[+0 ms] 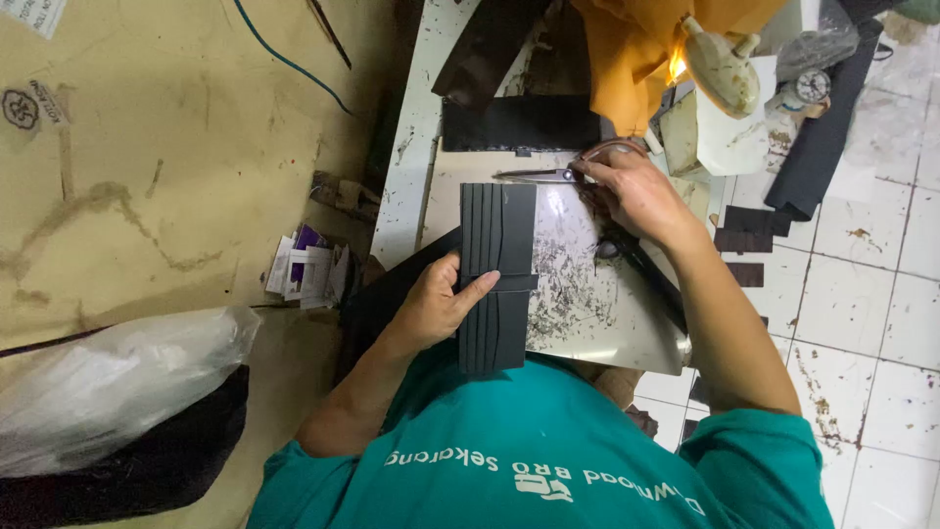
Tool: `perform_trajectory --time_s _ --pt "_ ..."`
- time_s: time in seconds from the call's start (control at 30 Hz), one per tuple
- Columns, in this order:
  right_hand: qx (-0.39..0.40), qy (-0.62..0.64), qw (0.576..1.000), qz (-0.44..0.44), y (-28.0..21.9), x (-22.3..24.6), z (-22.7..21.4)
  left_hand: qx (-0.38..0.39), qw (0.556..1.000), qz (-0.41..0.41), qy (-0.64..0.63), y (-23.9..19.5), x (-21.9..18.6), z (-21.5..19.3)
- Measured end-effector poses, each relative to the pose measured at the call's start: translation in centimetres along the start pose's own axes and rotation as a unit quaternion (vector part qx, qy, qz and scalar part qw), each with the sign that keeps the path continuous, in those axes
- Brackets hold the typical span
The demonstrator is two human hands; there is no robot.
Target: The person aligns and folds a black leather wallet on a workbench, then uses a hammer to tap the folded edges. They continue to adjust and press the wallet, then set it aside and briefly handle a small metal pin on the table.
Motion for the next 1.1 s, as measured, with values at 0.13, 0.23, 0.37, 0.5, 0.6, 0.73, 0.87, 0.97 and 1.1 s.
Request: perform_trajectory --time_s 0.13,0.23,0.37,0.5,0.6,0.73,0.87,0.97,1.1 --pt "-0.069 -0.05 0.996 -0.006 -3.0 1.6 -0.2 0.02 1.0 -0.005 0.02 0.6 4.3 0.6" --pt "-0.163 0.099 0.982 0.01 -4.6 7.9 -6.7 0.071 0.997 0.007 0.035 0.6 -1.8 2.8" --pt "-0.092 0.266 0.956 0.076 -6.9 11.7 -10.5 0.176 0.98 0.068 0.07 0.5 -4.1 8.9" --pt "-0.029 0.263 0.956 0.123 -12.2 12.3 -12.3 0.243 0.964 0.096 0.049 0.5 -2.8 14.1" --pt "-0.049 0.19 0.973 0.122 -18.3 12.2 -16.6 0.238 0.963 0.101 0.073 0.9 -3.3 16.2" --pt "-0.154 0.073 0.95 0.26 -29.4 8.9 -19.9 0.226 0.963 0.109 0.099 2.0 -1.6 19.5" --pt "-0.255 -0.05 0.906 0.334 -37.1 3.4 -20.4 0.234 0.953 0.137 0.136 2.5 -0.1 22.7" --pt "-0.264 -0.102 0.9 0.332 -38.6 -2.9 -18.0 0.219 0.943 0.185 0.17 2.7 0.7 23.9" --pt "-0.32 -0.099 0.892 0.304 -38.1 -11.1 -14.5 0.169 0.922 0.279 0.209 2.3 0.2 23.3"
Point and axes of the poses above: each hand's wrist, its own y-axis towards the middle knuckle, its own z-axis out of the palm, x = y × z, the point moved 10 cm from there along y, towards the middle knuckle, and after that the axes turned 12 degrees about y, right-handed, at the moved point
